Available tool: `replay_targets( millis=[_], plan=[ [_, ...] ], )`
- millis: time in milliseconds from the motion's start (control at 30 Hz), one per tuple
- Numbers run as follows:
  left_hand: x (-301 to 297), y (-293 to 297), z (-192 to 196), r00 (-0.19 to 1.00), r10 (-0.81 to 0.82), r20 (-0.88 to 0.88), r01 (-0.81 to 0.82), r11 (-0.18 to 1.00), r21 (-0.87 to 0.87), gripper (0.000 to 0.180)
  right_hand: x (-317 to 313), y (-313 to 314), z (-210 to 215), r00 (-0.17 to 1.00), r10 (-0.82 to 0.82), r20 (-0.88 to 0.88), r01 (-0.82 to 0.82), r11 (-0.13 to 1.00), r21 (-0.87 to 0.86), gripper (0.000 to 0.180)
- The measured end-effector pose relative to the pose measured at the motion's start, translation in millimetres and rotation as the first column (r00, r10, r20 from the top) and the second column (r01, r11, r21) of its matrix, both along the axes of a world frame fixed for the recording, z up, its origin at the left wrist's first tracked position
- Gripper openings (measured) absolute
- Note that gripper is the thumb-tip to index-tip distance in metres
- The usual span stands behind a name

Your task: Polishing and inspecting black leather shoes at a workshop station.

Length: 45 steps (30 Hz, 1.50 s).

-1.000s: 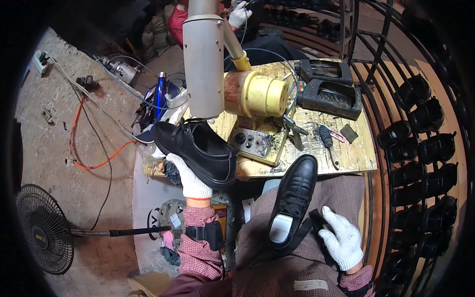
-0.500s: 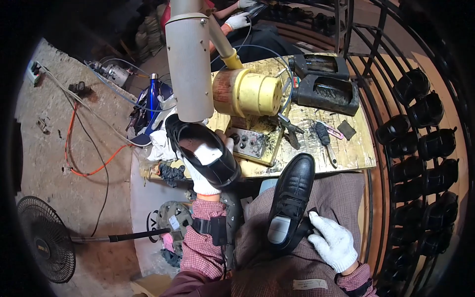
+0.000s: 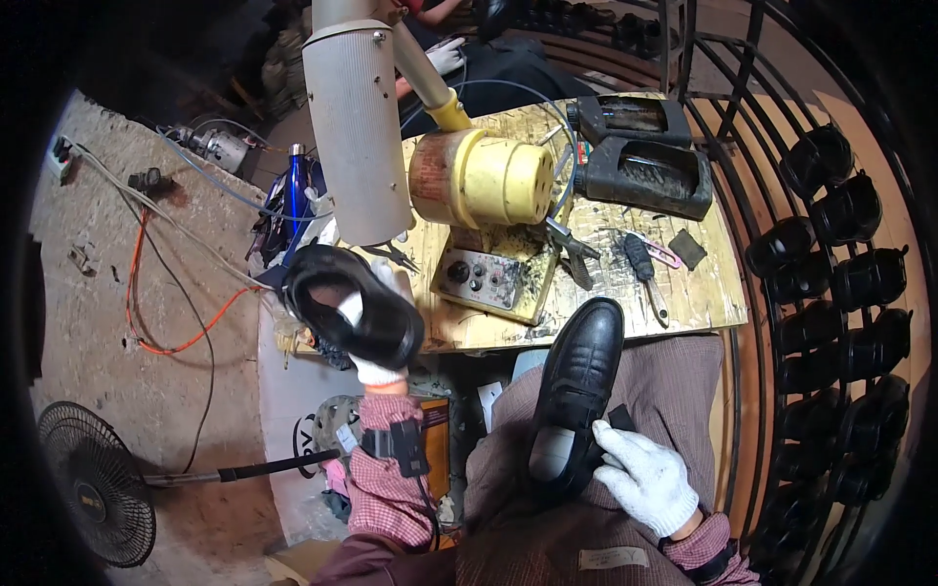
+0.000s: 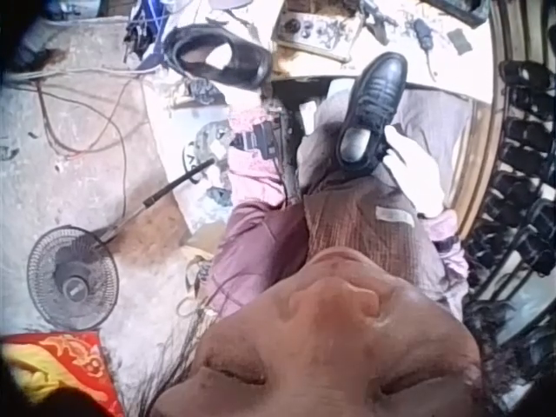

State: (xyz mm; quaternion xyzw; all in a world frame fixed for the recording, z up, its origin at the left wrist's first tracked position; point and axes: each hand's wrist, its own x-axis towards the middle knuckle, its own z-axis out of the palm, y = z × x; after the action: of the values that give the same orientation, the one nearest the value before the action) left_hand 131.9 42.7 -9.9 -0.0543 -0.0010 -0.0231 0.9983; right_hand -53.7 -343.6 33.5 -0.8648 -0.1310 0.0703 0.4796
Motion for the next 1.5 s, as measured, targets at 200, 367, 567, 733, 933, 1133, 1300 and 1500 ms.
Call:
replay_targets(
  millis=[200, 367, 567, 733, 933, 1133, 1300, 1500],
  plan=[
    [-52.0, -37.5, -7.4, 0.998, 0.005, 0.068, -0.027, 0.946, 0.323, 0.067, -0.3, 2.9, 1.0, 1.0, 0.02, 0.002, -0.02, 0.999, -0.025, 0.051],
    [-56.7, -39.6, -20.4, 0.984, -0.111, 0.137, 0.061, 0.943, 0.326, 0.068, -5.6, 0.6, 5.6, 0.999, 0.026, 0.02, -0.026, 0.999, -0.021, 0.052],
    [-8.1, -35.9, -5.4, 0.894, -0.204, 0.399, 0.152, 0.976, 0.158, 0.079, -11.2, -7.3, 6.1, 0.996, 0.024, 0.089, -0.02, 0.999, -0.047, 0.051],
    [9.5, -44.6, 28.7, 0.95, 0.284, -0.127, -0.095, 0.652, 0.752, 0.081, -10.3, -10.4, 6.4, 0.98, 0.143, 0.135, -0.14, 0.99, -0.032, 0.048],
    [-2.3, -22.4, 27.9, 0.946, 0.324, -0.022, -0.204, 0.645, 0.737, 0.082, -3.2, -1.6, 5.8, 0.882, 0.36, 0.306, -0.315, 0.93, -0.188, 0.053],
    [-25.0, 4.6, 7.8, 0.976, 0.2, 0.091, -0.215, 0.784, 0.583, 0.077, -0.4, 6.8, 0.7, 0.875, 0.404, 0.267, -0.358, 0.911, -0.208, 0.057],
    [4.2, 14.7, -0.2, 0.93, 0.322, 0.178, -0.346, 0.6, 0.722, 0.062, -3.5, 6.0, 4.3, 0.892, 0.379, 0.245, -0.33, 0.918, -0.218, 0.056],
    [5.0, 13.7, -1.0, 0.86, 0.065, 0.506, -0.477, 0.452, 0.753, 0.056, -9.0, 2.0, 6.7, 0.921, 0.3, 0.249, -0.265, 0.95, -0.164, 0.051]
  ],
)
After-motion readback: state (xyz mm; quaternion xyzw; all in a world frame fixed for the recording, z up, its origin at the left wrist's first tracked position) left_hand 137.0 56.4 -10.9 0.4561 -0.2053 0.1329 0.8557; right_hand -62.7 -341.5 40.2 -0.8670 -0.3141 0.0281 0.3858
